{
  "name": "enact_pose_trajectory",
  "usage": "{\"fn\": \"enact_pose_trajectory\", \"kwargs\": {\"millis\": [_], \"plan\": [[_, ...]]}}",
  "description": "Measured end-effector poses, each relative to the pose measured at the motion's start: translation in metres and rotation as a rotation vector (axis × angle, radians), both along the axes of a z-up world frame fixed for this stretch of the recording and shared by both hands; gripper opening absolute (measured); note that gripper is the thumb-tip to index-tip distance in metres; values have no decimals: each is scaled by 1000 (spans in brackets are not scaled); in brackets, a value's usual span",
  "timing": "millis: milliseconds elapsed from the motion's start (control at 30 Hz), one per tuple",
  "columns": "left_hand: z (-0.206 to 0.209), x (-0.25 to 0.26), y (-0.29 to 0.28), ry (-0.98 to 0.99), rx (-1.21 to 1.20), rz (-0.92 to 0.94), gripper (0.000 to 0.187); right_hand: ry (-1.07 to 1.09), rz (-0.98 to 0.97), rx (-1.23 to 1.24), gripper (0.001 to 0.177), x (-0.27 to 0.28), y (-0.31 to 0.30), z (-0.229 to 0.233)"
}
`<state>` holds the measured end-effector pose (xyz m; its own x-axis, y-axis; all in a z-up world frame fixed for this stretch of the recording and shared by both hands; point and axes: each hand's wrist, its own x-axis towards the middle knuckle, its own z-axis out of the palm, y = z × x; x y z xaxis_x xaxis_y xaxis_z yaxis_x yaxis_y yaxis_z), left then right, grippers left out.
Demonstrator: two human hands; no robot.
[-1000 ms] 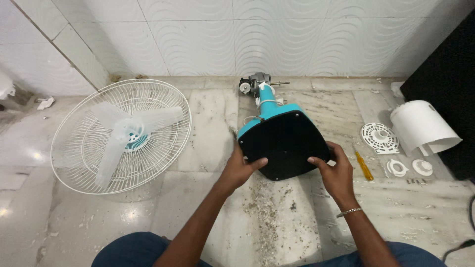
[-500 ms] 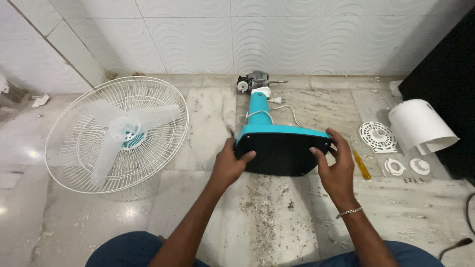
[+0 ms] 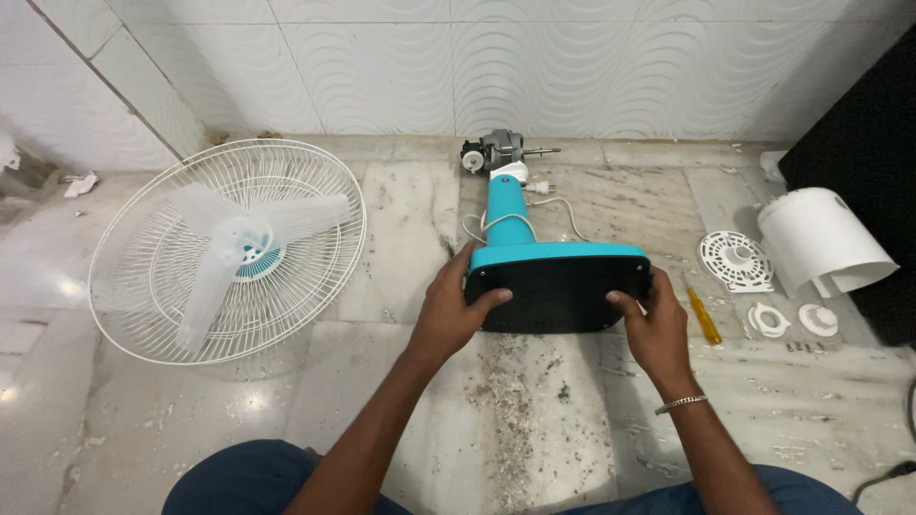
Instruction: The person uses a screwdriver to remove screws from the base of a disassembled electric fan. They unscrew multiple fasteners, place them aside, and lift the base cover to expose the motor and internal components.
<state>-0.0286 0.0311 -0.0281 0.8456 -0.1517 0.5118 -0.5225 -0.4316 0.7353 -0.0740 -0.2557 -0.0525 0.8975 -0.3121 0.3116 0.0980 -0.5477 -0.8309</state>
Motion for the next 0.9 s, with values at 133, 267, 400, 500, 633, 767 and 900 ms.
{"fn": "enact_pose_trajectory", "kwargs": {"millis": [133,267,400,500,633,767,900], "plan": [[17,-4,-3,215,-109,-43,59,-14,7,-16,44,2,1,2],[32,-10,-2,387,-53,-29,57,45,-7,-68,44,-1,3,7],[38,-11,-3,407,6,9,57,27,7,-47,48,-1,-1,9],[37,-10,-2,307,-37,-43,55,-6,98,109,50,2,-5,9],[35,-10,-2,263,-35,-45,50,-49,156,298,51,8,-4,7],[38,-13,-2,274,-10,-41,45,-45,119,259,46,11,-3,3],[43,-12,-4,270,12,-41,44,-108,158,250,45,12,-5,3]]}}
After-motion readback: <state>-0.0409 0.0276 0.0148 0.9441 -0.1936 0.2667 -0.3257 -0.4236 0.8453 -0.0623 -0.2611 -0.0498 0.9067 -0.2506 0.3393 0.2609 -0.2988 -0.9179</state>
